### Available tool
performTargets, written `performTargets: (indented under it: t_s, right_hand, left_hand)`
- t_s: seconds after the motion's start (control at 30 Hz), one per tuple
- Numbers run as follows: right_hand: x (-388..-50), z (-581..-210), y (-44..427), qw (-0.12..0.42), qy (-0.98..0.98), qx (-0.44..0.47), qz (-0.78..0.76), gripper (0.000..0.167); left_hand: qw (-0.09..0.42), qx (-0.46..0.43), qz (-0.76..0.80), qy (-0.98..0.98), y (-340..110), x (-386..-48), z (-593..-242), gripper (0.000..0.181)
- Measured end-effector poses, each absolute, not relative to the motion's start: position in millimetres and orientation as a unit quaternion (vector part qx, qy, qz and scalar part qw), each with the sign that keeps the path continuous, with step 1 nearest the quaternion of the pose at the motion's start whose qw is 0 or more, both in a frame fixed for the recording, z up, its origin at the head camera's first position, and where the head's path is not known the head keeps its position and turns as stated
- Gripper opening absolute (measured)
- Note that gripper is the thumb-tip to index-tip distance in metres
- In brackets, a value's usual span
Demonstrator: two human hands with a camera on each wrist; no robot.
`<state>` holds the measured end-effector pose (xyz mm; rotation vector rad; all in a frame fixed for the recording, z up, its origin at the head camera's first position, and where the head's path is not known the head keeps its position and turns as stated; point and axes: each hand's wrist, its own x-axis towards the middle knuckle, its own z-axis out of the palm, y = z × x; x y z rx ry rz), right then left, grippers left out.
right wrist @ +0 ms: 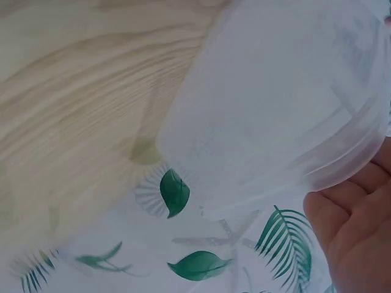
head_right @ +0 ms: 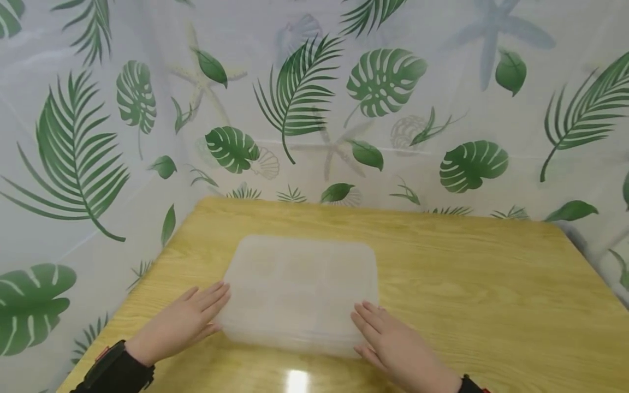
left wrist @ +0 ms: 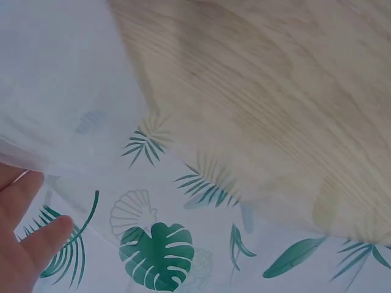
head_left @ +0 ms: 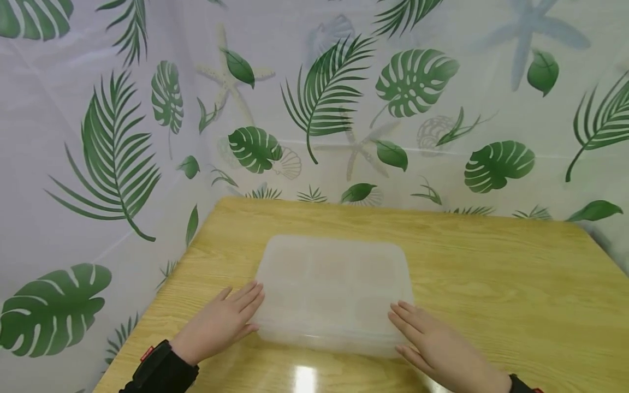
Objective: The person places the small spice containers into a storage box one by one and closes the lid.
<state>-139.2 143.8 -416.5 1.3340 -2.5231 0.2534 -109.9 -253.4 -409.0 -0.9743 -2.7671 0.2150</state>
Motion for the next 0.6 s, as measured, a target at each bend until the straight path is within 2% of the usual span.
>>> performTargets:
  t_s: [0.13, 0.23, 0.33, 0.47, 0.6]
  right_hand:
    - [-140.4, -424.2, 144.5, 0.22, -0.834, 0.504, 0.055, 0.051]
    - [-143.0, -428.2, 144.0, 0.26, -0.815, 0.516, 0.038, 0.056]
    - [-143.6, -430.7, 144.1, 0.28, -0.806, 0.521, 0.026, 0.055]
    - [-142.6, -433.2, 144.4, 0.293, -0.801, 0.522, 0.032, 0.053]
    - [-141.2, -434.5, 145.0, 0.296, -0.796, 0.526, 0.05, 0.052]
  left_hand:
    - [0.148, -0.36, 0.114, -0.914, -257.2, -109.7, -413.8, 0.057]
    - [0.173, -0.376, 0.127, -0.902, -258.5, -110.0, -417.2, 0.054]
    - [0.197, -0.387, 0.12, -0.893, -258.6, -110.3, -421.0, 0.051]
    - [0.231, -0.395, 0.093, -0.884, -256.8, -110.5, -425.5, 0.063]
    - [0.26, -0.4, 0.058, -0.877, -254.9, -109.1, -427.3, 0.06]
